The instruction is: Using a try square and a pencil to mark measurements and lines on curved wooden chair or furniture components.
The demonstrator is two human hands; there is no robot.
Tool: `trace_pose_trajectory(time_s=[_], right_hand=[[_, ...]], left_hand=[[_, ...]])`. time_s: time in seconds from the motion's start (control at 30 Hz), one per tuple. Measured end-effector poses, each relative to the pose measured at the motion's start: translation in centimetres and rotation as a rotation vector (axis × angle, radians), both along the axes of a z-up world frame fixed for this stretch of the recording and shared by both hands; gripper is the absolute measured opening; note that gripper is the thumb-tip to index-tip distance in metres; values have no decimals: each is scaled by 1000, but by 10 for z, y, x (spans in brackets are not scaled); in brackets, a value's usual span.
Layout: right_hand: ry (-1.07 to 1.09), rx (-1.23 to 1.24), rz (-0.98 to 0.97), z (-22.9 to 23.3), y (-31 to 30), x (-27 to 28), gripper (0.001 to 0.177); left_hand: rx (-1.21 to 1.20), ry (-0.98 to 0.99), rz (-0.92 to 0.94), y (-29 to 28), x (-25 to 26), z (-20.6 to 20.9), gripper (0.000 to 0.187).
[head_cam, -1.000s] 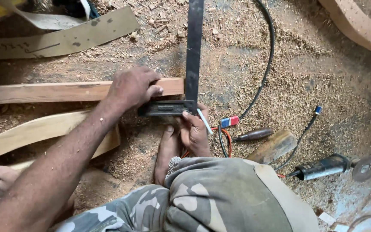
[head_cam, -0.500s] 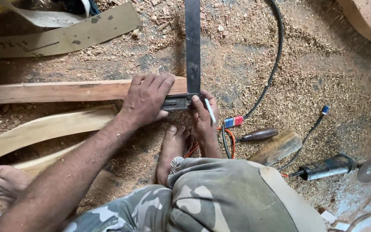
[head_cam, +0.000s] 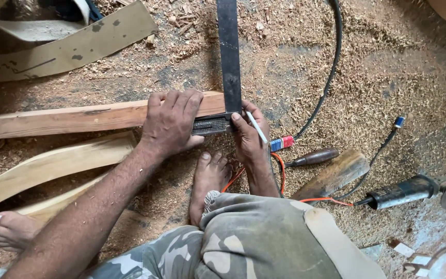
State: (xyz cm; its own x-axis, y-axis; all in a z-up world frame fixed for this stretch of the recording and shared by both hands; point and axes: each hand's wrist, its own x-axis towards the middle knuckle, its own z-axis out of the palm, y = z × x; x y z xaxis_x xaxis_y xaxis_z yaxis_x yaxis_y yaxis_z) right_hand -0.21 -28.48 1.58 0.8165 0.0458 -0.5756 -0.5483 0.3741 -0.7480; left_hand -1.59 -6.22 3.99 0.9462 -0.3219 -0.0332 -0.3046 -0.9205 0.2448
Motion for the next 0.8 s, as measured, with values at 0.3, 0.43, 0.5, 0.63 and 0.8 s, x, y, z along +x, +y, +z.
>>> trace_pose_trajectory(time_s=[0.3,0.43,0.5,0.63,0.8], right_hand=[[-15,-45,28,4,-1,1,49],[-39,-48,45,-2,-5,-1,48],[-25,-43,40,2,-3,0,49],[-27,-75,46,1,-4,0,48],[-26,-39,50,6,-2,2,47]], left_hand=[[-13,-20,-2,1,-1,-5,116],[-14,-31,-2,1,-1,-8,115],[-11,-23,-3,1,-1,-5,116],[-12,-15,-9,1,-1,-2,115],[0,-16,-9,2,-1,-2,115]])
